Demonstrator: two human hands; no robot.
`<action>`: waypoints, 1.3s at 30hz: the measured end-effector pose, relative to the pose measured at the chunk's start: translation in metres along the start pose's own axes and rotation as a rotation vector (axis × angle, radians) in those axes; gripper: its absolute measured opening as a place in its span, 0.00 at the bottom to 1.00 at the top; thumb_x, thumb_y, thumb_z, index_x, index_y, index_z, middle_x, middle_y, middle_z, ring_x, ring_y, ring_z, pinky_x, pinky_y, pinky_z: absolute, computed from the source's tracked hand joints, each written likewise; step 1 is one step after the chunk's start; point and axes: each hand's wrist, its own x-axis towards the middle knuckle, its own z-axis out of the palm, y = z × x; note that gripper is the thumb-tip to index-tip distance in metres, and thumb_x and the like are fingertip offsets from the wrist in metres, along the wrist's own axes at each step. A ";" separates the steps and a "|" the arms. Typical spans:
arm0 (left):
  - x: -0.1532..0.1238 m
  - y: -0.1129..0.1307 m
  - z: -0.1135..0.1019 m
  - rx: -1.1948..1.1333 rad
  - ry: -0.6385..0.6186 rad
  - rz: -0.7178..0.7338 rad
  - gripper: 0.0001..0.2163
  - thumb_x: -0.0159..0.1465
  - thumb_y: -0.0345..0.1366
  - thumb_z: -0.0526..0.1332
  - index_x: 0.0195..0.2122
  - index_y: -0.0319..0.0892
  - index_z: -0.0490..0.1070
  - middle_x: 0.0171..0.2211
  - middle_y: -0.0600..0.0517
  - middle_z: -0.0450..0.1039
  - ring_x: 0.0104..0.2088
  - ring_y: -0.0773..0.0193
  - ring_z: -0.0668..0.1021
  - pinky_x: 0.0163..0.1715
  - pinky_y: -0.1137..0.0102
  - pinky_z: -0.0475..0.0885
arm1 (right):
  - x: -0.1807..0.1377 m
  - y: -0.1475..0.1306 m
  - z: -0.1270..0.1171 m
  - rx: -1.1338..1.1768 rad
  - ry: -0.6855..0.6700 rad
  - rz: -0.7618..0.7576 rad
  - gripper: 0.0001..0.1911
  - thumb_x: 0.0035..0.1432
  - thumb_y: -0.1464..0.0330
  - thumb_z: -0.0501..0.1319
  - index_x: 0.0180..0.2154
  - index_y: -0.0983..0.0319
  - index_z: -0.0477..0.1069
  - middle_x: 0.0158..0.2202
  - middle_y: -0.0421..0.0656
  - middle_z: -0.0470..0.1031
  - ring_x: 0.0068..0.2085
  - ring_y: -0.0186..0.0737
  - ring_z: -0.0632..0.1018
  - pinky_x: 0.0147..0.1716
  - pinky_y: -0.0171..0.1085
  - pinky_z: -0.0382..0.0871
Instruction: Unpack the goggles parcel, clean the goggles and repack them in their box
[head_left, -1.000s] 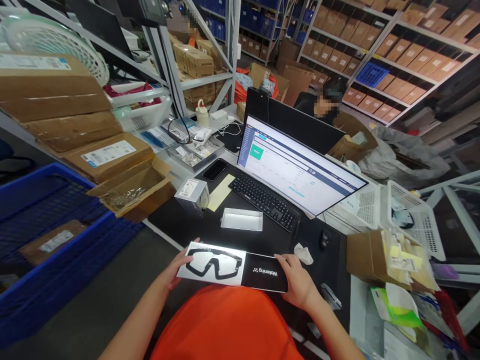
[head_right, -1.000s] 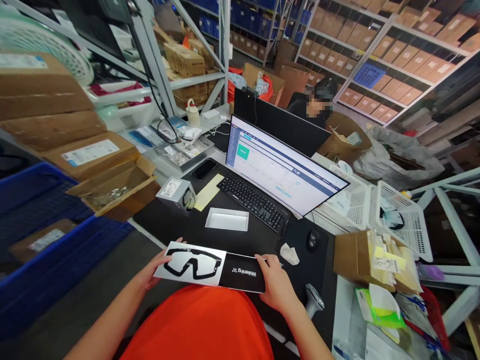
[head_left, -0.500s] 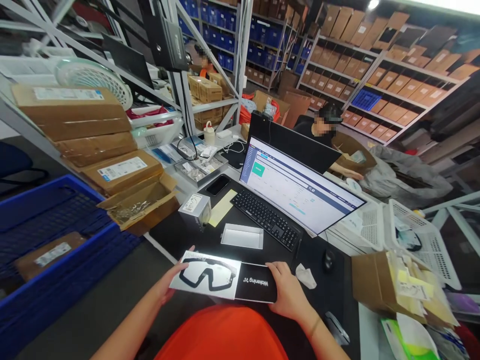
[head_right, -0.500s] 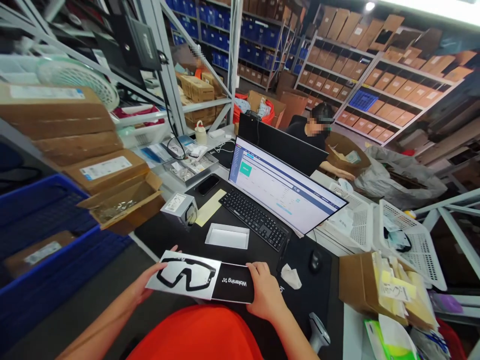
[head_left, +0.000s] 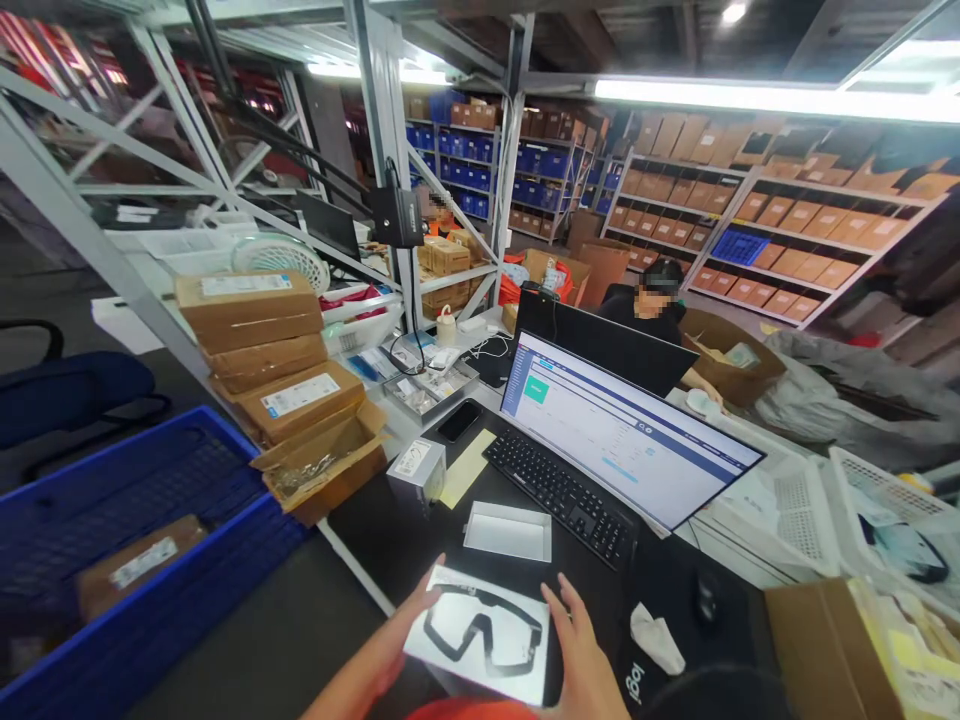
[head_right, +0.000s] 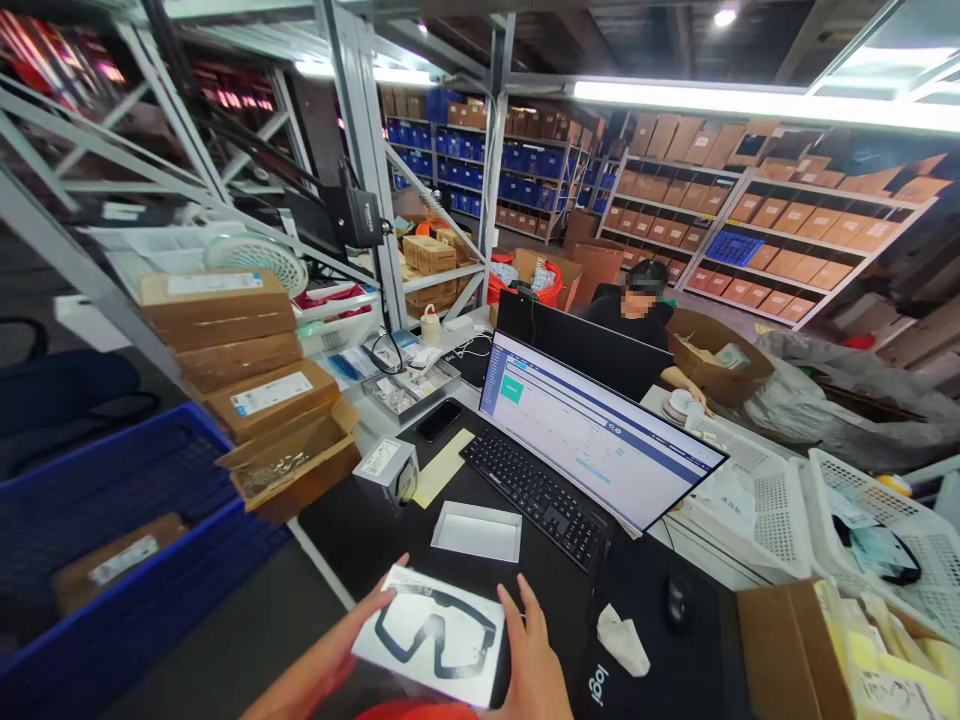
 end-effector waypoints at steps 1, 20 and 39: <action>0.002 -0.003 0.007 0.020 -0.018 0.013 0.52 0.53 0.49 0.74 0.74 0.44 0.46 0.68 0.41 0.62 0.64 0.43 0.71 0.67 0.55 0.60 | -0.001 -0.002 -0.001 0.018 0.020 -0.001 0.61 0.37 0.60 0.73 0.71 0.54 0.48 0.75 0.52 0.33 0.71 0.63 0.56 0.55 0.49 0.72; -0.006 -0.009 0.038 0.012 0.227 -0.125 0.34 0.66 0.37 0.62 0.70 0.32 0.53 0.50 0.37 0.81 0.47 0.45 0.84 0.53 0.54 0.76 | -0.025 -0.008 -0.009 0.454 0.141 0.068 0.42 0.57 0.51 0.64 0.69 0.51 0.54 0.76 0.45 0.28 0.73 0.56 0.53 0.62 0.53 0.66; -0.031 -0.002 0.050 -0.271 0.223 -0.132 0.31 0.70 0.36 0.50 0.74 0.43 0.44 0.49 0.45 0.82 0.51 0.49 0.82 0.59 0.54 0.71 | -0.011 -0.014 -0.027 0.768 0.122 0.123 0.46 0.62 0.38 0.50 0.70 0.58 0.50 0.73 0.53 0.47 0.71 0.52 0.58 0.70 0.52 0.50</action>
